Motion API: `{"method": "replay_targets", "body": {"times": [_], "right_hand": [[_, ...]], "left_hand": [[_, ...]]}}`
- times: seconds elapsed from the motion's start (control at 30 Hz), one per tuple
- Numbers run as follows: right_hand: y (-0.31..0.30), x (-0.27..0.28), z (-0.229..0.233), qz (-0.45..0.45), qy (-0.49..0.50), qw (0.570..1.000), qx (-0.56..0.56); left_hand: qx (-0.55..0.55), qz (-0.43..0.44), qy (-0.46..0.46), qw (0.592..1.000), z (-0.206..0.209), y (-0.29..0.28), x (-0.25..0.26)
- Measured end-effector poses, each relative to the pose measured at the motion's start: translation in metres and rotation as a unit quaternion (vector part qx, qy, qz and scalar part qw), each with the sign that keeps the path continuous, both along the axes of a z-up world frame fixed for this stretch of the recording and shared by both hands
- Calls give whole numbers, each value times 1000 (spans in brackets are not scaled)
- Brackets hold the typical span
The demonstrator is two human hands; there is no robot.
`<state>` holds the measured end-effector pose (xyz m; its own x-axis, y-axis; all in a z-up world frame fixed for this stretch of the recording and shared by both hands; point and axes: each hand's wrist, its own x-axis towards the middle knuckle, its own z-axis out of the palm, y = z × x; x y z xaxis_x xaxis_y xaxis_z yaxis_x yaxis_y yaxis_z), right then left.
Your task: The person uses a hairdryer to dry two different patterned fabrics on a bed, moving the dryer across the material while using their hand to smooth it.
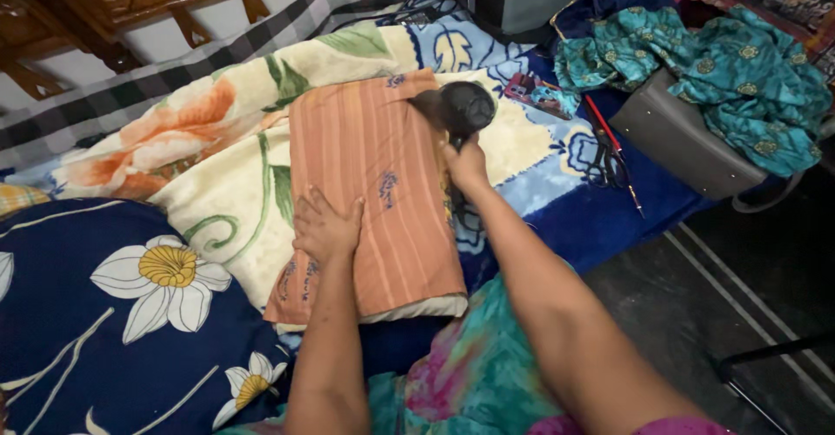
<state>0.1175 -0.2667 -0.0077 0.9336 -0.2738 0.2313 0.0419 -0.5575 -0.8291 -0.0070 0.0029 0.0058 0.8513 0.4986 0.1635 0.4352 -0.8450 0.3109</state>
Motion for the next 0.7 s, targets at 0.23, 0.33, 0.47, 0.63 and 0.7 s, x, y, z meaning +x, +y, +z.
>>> {"method": "replay_targets", "body": {"times": [0.23,0.33,0.47,0.63,0.7], "right_hand": [[-4,-50,105,63,71,942,322],[0,-80,127,75,54,957,276],[4,-100,132,127,51,975,174],[15,-107,125,202,29,978,32],[20,-113,128,220,90,971,-16]], "left_hand": [[-14,-10,-18,1000,-13,5,3],[-26,-19,-28,999,-19,7,2],[149,-124,-43,980,-6,8,-16],[141,-270,40,951,23,19,-56],[64,-217,64,972,27,31,-68]]}}
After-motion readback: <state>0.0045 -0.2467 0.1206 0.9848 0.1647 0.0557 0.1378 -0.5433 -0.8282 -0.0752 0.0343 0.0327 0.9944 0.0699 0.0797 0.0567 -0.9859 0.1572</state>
